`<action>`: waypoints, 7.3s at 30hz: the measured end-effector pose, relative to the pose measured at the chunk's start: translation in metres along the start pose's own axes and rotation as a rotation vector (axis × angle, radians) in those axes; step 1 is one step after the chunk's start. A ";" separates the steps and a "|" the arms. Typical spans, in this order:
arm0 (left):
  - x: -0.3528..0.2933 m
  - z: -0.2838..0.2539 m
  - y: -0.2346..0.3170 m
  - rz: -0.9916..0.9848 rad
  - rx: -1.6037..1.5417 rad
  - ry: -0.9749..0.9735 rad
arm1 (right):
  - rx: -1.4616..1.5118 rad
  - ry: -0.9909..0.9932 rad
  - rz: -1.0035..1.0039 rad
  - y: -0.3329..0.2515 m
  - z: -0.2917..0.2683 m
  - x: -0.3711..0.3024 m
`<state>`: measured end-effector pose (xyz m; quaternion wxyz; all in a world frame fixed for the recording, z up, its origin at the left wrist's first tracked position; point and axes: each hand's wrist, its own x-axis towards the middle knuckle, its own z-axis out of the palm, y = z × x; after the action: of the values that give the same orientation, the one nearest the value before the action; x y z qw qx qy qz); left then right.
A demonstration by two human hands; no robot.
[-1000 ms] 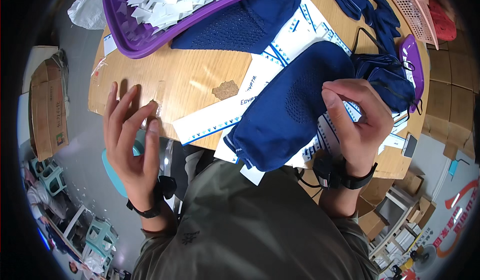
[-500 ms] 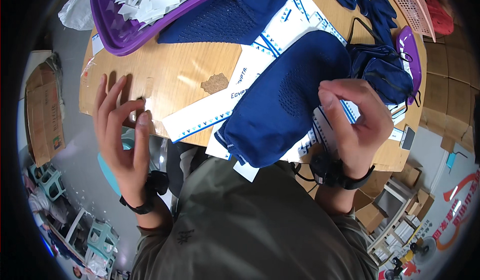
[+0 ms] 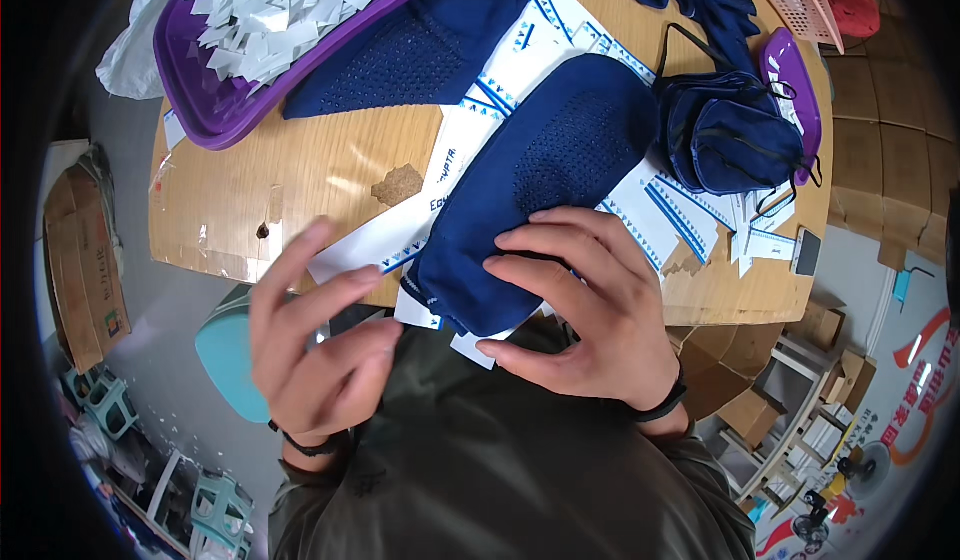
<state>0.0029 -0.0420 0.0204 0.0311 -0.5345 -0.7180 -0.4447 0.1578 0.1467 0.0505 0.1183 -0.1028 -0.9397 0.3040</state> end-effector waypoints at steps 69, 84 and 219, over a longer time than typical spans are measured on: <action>0.026 0.037 0.011 0.033 -0.402 -0.252 | 0.169 0.177 0.061 0.007 0.005 -0.030; 0.025 0.033 0.007 0.089 -0.257 -0.163 | 0.105 0.182 -0.013 0.001 0.007 -0.022; 0.059 0.066 0.018 -0.151 0.000 -0.109 | -0.273 0.529 0.164 0.027 0.029 -0.012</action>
<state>0.0202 0.0468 0.0223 -0.0419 -0.5022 -0.7569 -0.4160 0.1646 0.1487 0.0098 0.3191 -0.2691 -0.8969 0.1460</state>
